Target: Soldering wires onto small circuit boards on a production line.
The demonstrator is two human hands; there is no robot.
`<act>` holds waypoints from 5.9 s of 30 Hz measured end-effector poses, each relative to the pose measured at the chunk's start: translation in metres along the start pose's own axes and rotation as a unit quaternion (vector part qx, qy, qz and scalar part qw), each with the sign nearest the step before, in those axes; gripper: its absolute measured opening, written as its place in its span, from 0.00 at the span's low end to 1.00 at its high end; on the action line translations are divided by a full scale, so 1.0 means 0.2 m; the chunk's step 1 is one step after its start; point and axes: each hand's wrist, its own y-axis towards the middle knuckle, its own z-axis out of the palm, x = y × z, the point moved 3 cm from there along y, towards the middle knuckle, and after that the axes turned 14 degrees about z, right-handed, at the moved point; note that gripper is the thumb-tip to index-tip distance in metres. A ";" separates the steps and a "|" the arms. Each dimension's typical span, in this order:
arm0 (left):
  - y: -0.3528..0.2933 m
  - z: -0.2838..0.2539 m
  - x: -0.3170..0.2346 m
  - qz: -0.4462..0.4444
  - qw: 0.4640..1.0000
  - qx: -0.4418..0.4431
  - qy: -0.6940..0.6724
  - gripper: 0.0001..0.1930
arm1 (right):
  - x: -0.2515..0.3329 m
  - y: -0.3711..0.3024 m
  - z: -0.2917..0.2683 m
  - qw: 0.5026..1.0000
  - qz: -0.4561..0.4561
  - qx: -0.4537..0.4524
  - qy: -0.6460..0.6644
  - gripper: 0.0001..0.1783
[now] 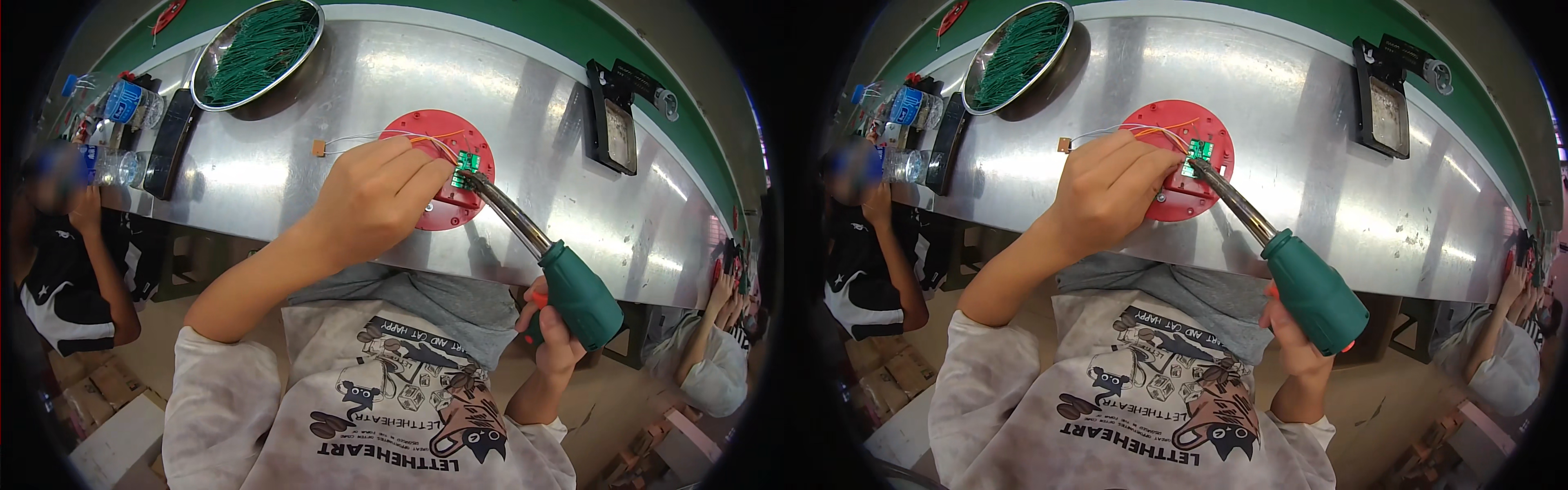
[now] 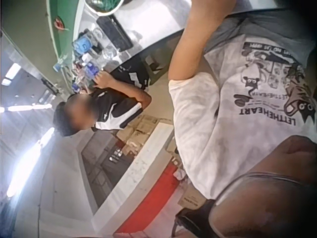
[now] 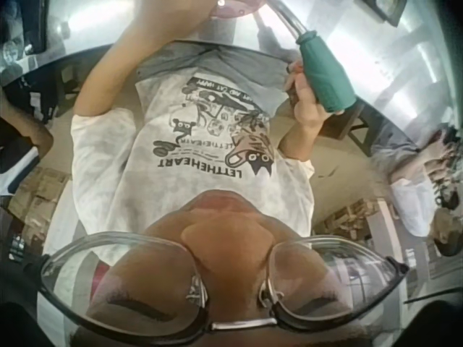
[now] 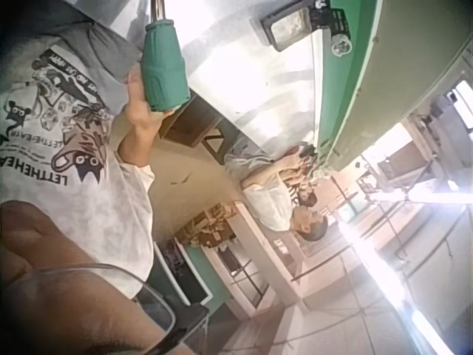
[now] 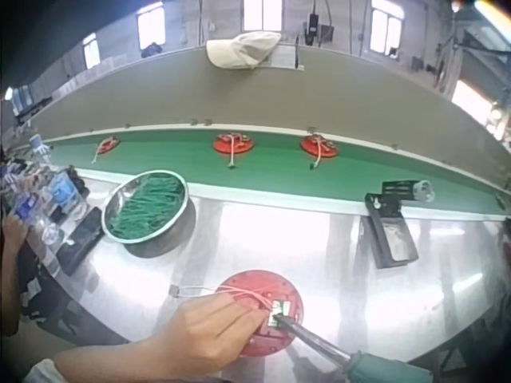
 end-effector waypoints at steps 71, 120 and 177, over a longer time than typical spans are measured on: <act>0.02 -0.03 0.00 -0.031 0.997 -0.025 -0.059 0.08 | 0.06 0.02 0.00 1.000 0.014 0.017 0.013 0.23; 0.97 0.47 1.18 -0.289 0.897 0.261 0.207 0.26 | -0.10 0.18 -0.47 0.916 -0.179 -0.294 0.207 0.25; -0.10 -0.52 0.93 -0.183 0.958 0.172 0.136 0.05 | 0.00 0.16 -0.44 0.916 -0.149 -0.329 0.174 0.20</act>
